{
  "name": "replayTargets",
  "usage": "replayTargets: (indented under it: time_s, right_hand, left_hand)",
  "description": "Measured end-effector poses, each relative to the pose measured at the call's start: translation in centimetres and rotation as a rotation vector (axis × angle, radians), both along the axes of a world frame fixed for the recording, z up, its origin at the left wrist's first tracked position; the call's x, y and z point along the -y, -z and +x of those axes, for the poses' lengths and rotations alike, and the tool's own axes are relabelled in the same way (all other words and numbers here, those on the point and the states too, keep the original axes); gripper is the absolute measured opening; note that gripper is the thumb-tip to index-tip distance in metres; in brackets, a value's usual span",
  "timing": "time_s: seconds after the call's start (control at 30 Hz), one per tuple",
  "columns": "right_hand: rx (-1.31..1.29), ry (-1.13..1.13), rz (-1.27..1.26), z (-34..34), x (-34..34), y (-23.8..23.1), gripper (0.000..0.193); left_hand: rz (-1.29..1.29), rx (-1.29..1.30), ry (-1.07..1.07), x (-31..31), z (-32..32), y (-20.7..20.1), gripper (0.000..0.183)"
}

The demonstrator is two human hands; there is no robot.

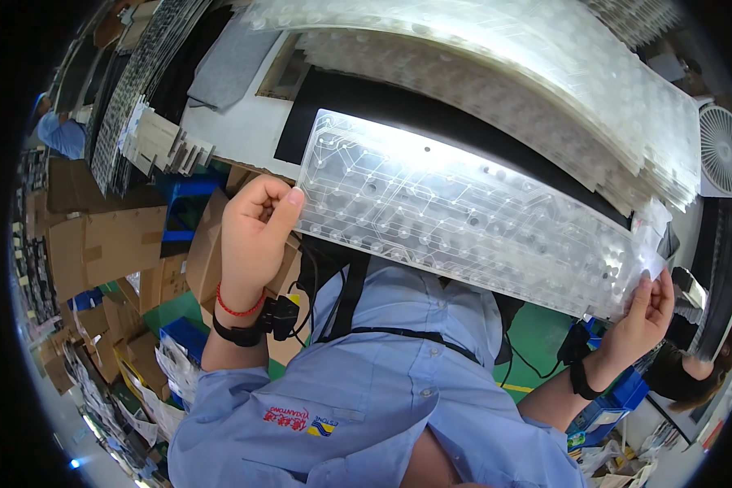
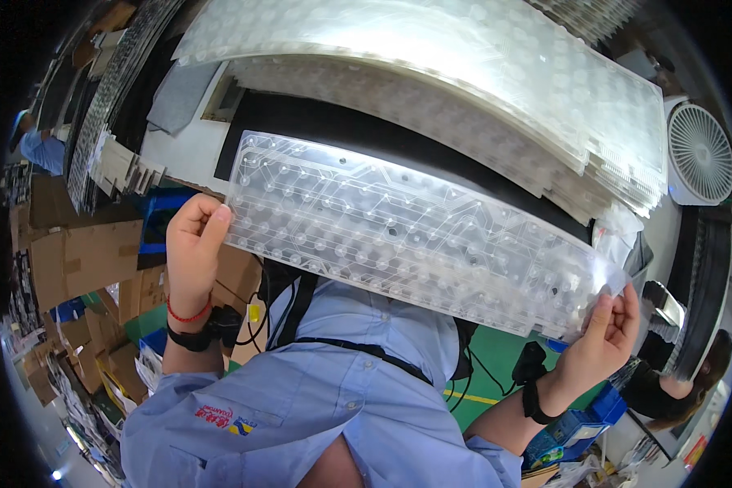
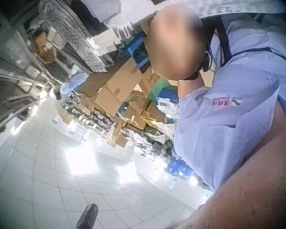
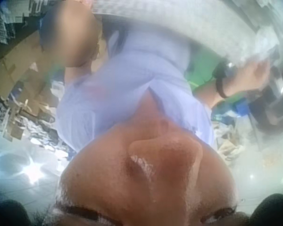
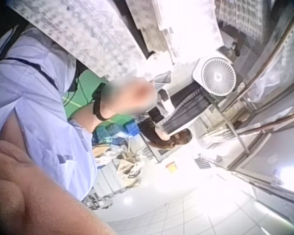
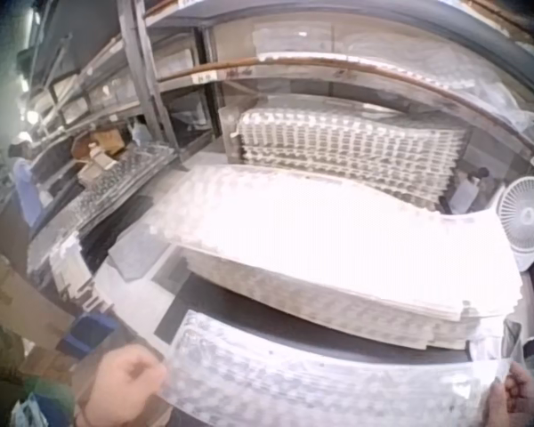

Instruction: Inspecting and sorting stacks of clear plastic sheets at a manufacturing workstation.

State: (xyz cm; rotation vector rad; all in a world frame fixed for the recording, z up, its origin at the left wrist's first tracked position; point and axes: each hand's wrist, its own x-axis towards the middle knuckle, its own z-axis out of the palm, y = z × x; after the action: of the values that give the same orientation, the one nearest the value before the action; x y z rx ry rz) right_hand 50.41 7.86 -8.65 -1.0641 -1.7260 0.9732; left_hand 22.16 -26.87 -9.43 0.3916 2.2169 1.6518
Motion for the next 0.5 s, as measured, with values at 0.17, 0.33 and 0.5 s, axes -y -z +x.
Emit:
replayTargets:
  time_s: [0.17, 0.33, 0.5]
  right_hand:
    - [0.115, -0.113, -0.050, 0.2, -1.0, 0.8, 0.034]
    - [0.173, -0.124, -0.100, 0.0, -0.8, 1.4, 0.035]
    - [0.169, -0.092, -0.010, -0.4, 0.3, 0.4, 0.036]
  left_hand:
    - [-0.040, -0.002, 0.025, 0.1, -0.5, 0.6, 0.018]
    - [-0.092, -0.024, 0.030, 0.1, -0.5, 0.7, 0.019]
    - [-0.005, -0.008, 0.010, 0.6, -0.4, 0.6, 0.017]
